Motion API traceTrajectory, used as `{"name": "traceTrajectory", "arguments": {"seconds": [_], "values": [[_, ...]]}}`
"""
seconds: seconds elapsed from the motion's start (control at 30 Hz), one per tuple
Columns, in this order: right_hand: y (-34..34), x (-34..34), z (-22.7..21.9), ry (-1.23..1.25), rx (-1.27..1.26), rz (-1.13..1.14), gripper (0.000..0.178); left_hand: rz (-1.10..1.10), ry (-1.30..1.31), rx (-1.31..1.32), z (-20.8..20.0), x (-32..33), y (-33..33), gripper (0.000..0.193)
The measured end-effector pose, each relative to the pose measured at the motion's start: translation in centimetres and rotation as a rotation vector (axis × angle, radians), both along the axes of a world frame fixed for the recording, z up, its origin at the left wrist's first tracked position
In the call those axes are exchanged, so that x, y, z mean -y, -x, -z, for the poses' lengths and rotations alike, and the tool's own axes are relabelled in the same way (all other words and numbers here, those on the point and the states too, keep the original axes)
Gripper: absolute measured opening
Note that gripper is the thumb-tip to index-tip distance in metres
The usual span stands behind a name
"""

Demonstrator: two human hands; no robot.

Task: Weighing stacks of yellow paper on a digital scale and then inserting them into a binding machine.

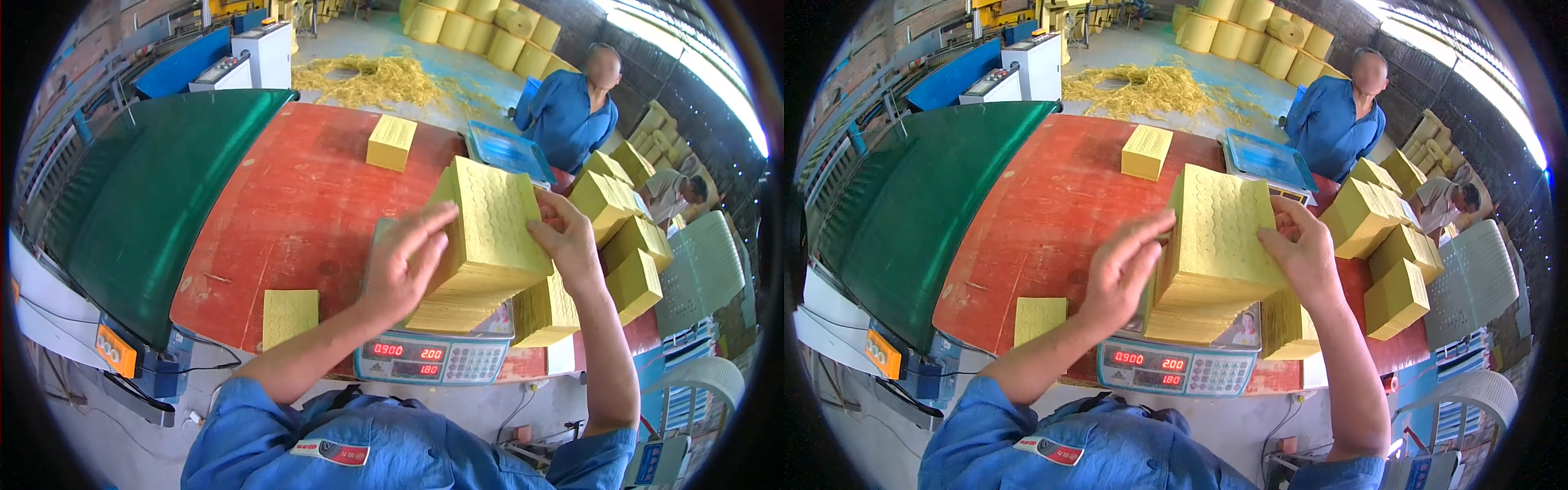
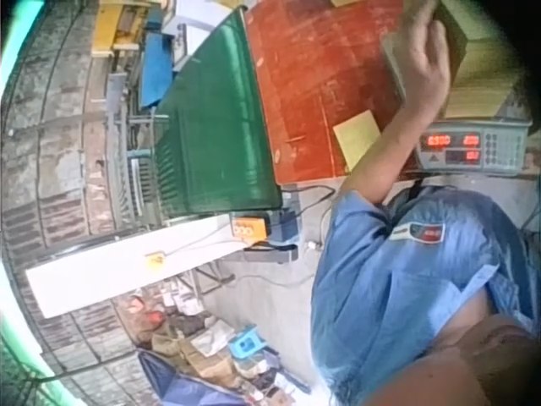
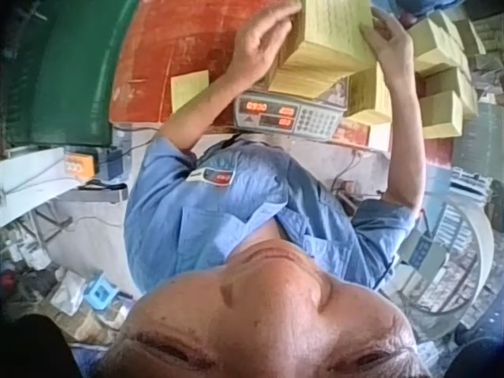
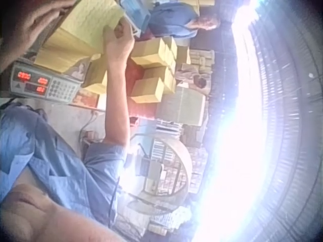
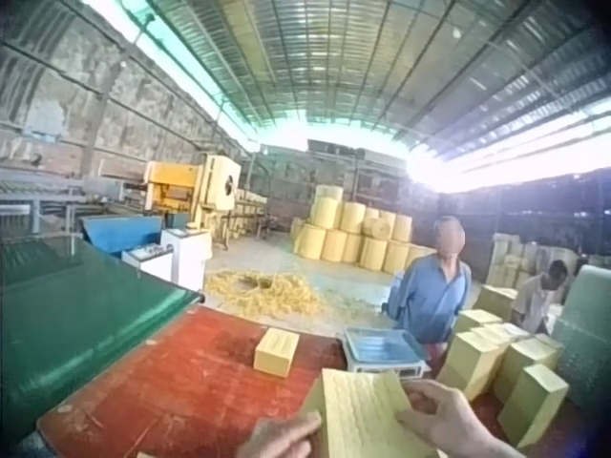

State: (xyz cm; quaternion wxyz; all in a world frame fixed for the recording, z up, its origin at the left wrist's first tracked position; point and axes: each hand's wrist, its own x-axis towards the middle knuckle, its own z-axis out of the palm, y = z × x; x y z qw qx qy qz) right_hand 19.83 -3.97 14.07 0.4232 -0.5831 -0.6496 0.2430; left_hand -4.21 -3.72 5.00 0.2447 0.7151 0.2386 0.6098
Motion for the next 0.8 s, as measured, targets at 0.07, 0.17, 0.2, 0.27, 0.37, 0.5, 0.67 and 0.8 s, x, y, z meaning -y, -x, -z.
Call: {"name": "traceTrajectory", "arguments": {"seconds": [0.07,0.17,0.2,0.27,0.37,0.5,0.67,0.8], "values": [[-0.1,0.1,0.2,-0.03,-0.032,-0.033,0.042,-0.014,0.229,0.12,-1.3,-2.1,-0.3,0.031],[0.6,0.0,0.0,-0.005,-0.041,-0.047,0.042,-0.061,0.236,0.177,-2.1,-7.4,-0.9,0.035],[0.8,0.1,-0.1,0.001,-0.044,-0.046,0.042,-0.027,0.299,0.189,-2.4,-9.0,-1.3,0.036],[0.7,0.3,-0.3,-0.017,-0.032,-0.041,0.042,0.019,0.366,0.192,-2.7,-10.8,-1.7,0.037],[0.3,-0.3,0.5,-0.024,-0.062,-0.049,0.042,0.159,0.46,0.124,-2.5,-11.7,-2.6,0.026],[0.2,0.4,-0.1,0.009,-0.005,-0.05,0.041,0.132,0.47,0.176,-2.7,-11.6,-2.8,0.019],[-0.6,0.5,2.2,-0.089,-0.194,0.012,0.04,0.076,0.449,0.259,-2.5,-10.8,-3.7,0.021],[-1.2,0.3,3.4,0.024,-0.175,0.117,0.039,0.185,0.575,0.341,-2.1,-10.9,-4.1,0.025]]}}
